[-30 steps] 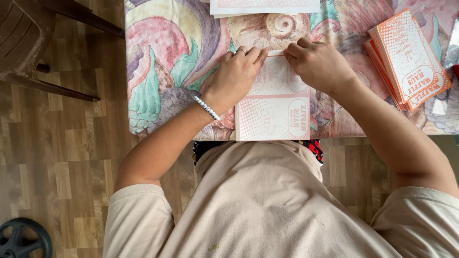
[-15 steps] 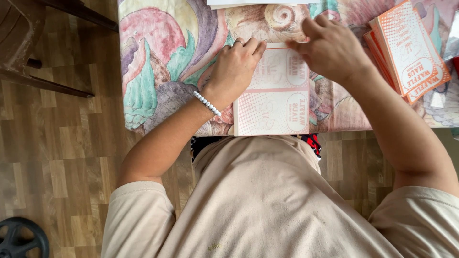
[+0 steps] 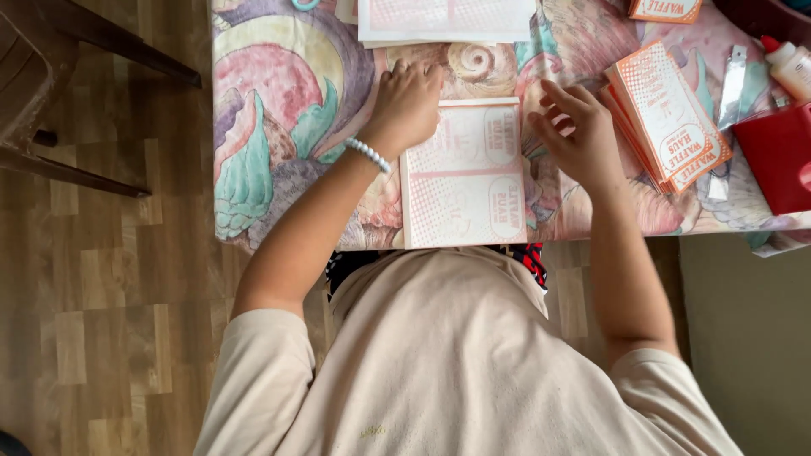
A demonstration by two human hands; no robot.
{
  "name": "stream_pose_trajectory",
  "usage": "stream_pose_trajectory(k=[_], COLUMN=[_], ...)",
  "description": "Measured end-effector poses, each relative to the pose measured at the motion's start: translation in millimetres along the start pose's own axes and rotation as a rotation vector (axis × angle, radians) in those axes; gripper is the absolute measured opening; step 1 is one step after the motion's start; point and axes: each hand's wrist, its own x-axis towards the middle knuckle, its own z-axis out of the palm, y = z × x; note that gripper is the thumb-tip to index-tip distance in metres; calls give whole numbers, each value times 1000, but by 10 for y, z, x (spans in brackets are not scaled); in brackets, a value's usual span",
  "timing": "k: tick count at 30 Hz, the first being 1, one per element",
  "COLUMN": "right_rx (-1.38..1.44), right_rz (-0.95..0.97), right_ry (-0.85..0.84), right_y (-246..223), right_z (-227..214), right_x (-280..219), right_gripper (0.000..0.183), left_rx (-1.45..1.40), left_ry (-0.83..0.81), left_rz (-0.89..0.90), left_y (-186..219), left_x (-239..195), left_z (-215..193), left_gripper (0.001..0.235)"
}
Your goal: Folding and stacking paper waffle bags at a workstation
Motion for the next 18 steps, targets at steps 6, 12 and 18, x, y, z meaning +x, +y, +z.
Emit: stream_pose_trajectory(k=[6,12,18], right_rx=[9,415,888], right_rz=[46,59,266], right_ry=[160,104,63], right_y=[-27,9,-259], right_z=[272,387,253], right_x=[-338,-451,-237], right_gripper=[45,85,66], left_rx=[-79,-683,-1069], left_ry=[35,213,484], left_rz=[25,259,309], left_y=[-115,-34,125], left_x=[97,-361,-816], left_z=[19,-496,-757], left_gripper=[17,21,32])
